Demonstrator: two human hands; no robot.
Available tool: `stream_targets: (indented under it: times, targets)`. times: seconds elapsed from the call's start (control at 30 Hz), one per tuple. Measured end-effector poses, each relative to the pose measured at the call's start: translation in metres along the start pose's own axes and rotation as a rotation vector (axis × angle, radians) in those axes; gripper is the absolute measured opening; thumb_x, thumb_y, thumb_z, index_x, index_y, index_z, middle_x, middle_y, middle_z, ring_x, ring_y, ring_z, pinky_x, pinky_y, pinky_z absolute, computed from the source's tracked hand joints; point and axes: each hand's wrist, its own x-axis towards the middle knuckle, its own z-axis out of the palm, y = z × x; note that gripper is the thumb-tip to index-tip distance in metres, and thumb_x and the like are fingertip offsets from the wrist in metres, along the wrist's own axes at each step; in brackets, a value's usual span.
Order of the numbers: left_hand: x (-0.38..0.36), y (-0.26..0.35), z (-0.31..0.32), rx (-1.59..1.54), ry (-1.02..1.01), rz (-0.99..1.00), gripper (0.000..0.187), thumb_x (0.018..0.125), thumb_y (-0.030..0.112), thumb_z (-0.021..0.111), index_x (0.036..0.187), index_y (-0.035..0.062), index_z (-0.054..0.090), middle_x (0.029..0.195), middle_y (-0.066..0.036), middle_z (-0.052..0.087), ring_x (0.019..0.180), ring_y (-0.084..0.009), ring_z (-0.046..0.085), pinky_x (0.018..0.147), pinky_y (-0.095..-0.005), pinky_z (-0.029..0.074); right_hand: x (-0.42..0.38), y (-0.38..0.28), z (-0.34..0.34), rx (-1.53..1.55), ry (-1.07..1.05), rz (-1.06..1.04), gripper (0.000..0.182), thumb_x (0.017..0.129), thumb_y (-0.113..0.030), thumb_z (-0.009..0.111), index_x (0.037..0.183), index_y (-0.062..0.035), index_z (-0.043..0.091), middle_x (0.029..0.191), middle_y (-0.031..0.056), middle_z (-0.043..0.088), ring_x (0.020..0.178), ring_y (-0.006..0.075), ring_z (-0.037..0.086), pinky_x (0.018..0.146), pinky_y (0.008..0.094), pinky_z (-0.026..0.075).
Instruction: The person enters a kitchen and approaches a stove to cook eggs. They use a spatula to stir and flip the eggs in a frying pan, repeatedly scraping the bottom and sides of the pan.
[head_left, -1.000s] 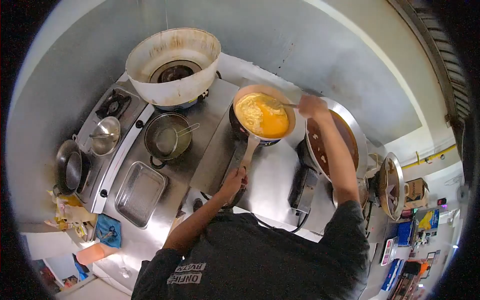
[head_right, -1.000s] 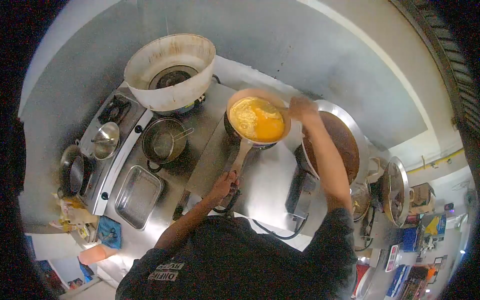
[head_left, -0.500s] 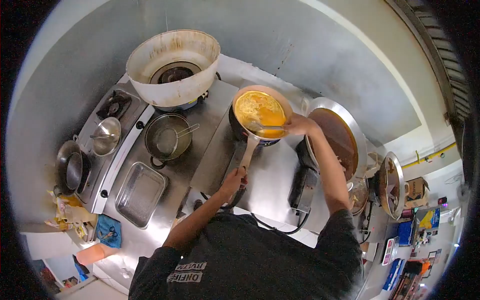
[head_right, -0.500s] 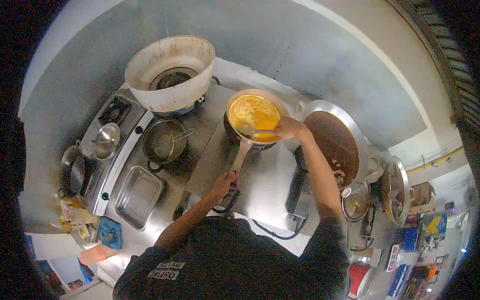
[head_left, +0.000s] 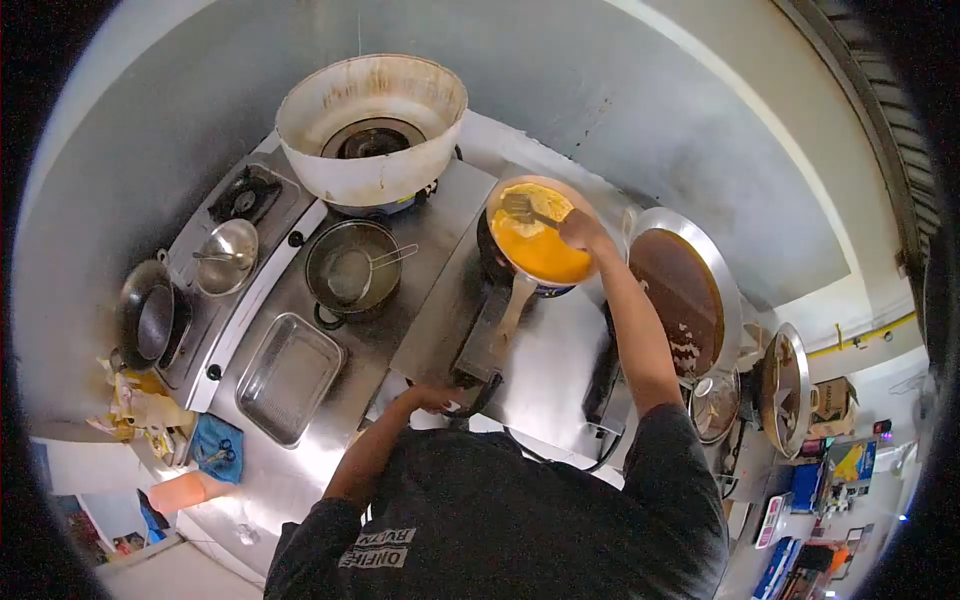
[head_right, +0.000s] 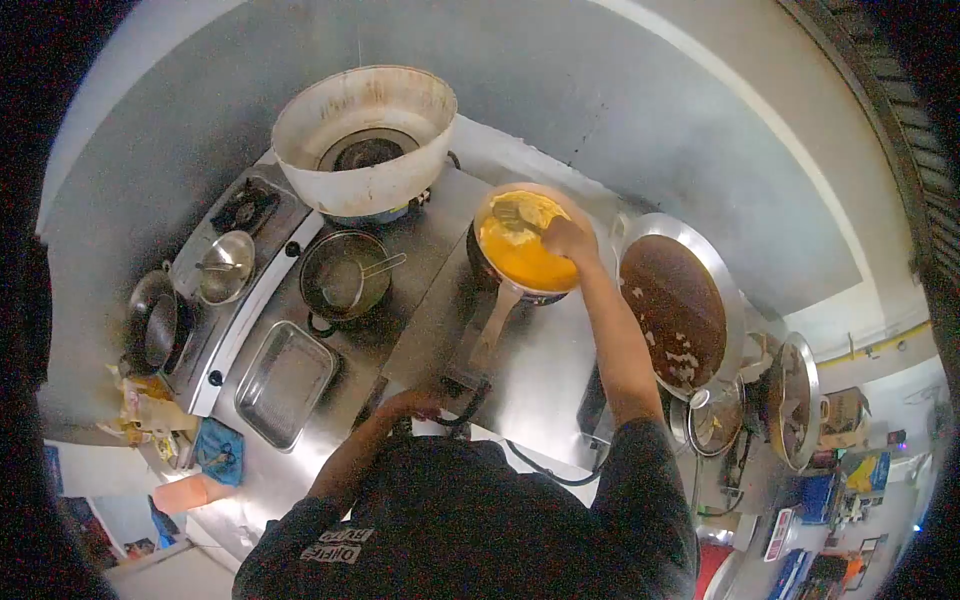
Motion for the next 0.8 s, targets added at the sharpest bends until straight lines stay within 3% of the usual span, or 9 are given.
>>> stream_targets:
  times: [0.03, 0.07, 0.13, 0.2, 0.3, 0.43, 0.63, 0.73, 0.8]
  targets:
    - [0.001, -0.002, 0.001, -0.001, 0.0, 0.001, 0.065, 0.075, 0.059, 0.049, 0.104, -0.0002, 0.051, 0.09, -0.014, 0.059, 0.078, -0.0197, 0.057, 0.068, -0.0314, 0.045, 0.003, 0.0, -0.002, -0.027, 0.029, 0.043, 0.03, 0.076, -0.02, 0.043, 0.074, 0.0035, 0.061, 0.077, 0.0209, 0.06, 0.072, 0.0298, 0.06, 0.062, 0.0393, 0.047]
    - [0.003, -0.002, 0.002, 0.31, 0.007, 0.226, 0.059, 0.079, 0.053, 0.048, 0.105, 0.001, 0.05, 0.091, -0.014, 0.059, 0.078, -0.0201, 0.058, 0.068, -0.0316, 0.046, 0.017, 0.012, 0.004, -0.03, 0.029, 0.042, 0.03, 0.076, -0.02, 0.043, 0.074, 0.0035, 0.061, 0.077, 0.0209, 0.06, 0.072, 0.0298, 0.06, 0.062, 0.0393, 0.047]
    - [0.012, -0.011, 0.007, 0.618, 0.015, 0.454, 0.052, 0.082, 0.048, 0.047, 0.107, 0.0021, 0.049, 0.092, -0.014, 0.058, 0.077, -0.0206, 0.059, 0.067, -0.0318, 0.047, 0.04, 0.032, 0.015, -0.44, -0.049, -0.182, 0.028, 0.071, -0.019, 0.047, 0.078, 0.0036, 0.061, 0.083, 0.0241, 0.059, 0.076, 0.0348, 0.06, 0.068, 0.0414, 0.047]
    - [0.036, -0.029, 0.014, -0.112, 0.056, 0.301, 0.039, 0.085, 0.037, 0.049, 0.103, 0.0021, 0.05, 0.092, -0.013, 0.059, 0.078, -0.0206, 0.059, 0.068, -0.0309, 0.048, 0.025, 0.023, -0.002, -0.356, 0.02, -0.072, 0.027, 0.072, -0.019, 0.047, 0.08, 0.0022, 0.061, 0.084, 0.0234, 0.059, 0.077, 0.0343, 0.06, 0.068, 0.0414, 0.047]
    - [-0.033, 0.041, 0.022, -0.536, 0.099, 0.152, 0.037, 0.083, 0.033, 0.054, 0.101, 0.0003, 0.051, 0.089, -0.01, 0.059, 0.08, -0.0199, 0.058, 0.072, -0.0302, 0.049, 0.044, 0.059, 0.008, -0.324, 0.038, 0.005, 0.027, 0.073, -0.019, 0.046, 0.085, -0.0004, 0.061, 0.087, 0.0223, 0.06, 0.081, 0.0332, 0.06, 0.07, 0.0414, 0.047]
    - [-0.025, 0.031, 0.021, -0.595, 0.06, 0.28, 0.035, 0.083, 0.032, 0.054, 0.095, -0.0004, 0.053, 0.083, -0.006, 0.059, 0.076, -0.0184, 0.058, 0.07, -0.0302, 0.048, -0.001, 0.044, -0.036, -0.356, 0.085, 0.13, 0.025, 0.073, -0.017, 0.046, 0.087, -0.004, 0.062, 0.091, 0.0203, 0.06, 0.085, 0.032, 0.059, 0.071, 0.0404, 0.047]
    - [-0.045, 0.047, 0.018, -0.525, 0.009, 0.04, 0.034, 0.083, 0.035, 0.053, 0.09, 0.0022, 0.056, 0.078, -0.004, 0.056, 0.077, -0.0154, 0.052, 0.074, -0.0292, 0.042, -0.089, -0.012, -0.112, -0.405, 0.116, 0.274, 0.023, 0.071, -0.014, 0.049, 0.086, -0.0032, 0.062, 0.094, 0.0181, 0.06, 0.088, 0.0305, 0.059, 0.075, 0.0396, 0.047]
    - [-0.021, 0.028, 0.013, -0.416, -0.119, 0.296, 0.036, 0.083, 0.037, 0.053, 0.093, 0.0025, 0.057, 0.077, -0.002, 0.056, 0.079, -0.0148, 0.051, 0.077, -0.0265, 0.04, -0.12, -0.038, -0.131, -0.503, -0.082, 0.233, 0.022, 0.07, -0.014, 0.05, 0.086, -0.0057, 0.063, 0.092, 0.0165, 0.061, 0.088, 0.0292, 0.059, 0.075, 0.0367, 0.047]
    - [0.058, -0.027, 0.013, -0.998, -0.213, 0.089, 0.037, 0.081, 0.039, 0.054, 0.094, 0.0039, 0.057, 0.08, -0.002, 0.057, 0.077, -0.0147, 0.053, 0.072, -0.0259, 0.043, -0.125, -0.043, -0.122, -0.547, -0.149, 0.233, 0.022, 0.07, -0.014, 0.05, 0.087, -0.0067, 0.063, 0.09, 0.0151, 0.062, 0.087, 0.0282, 0.06, 0.074, 0.0358, 0.048]
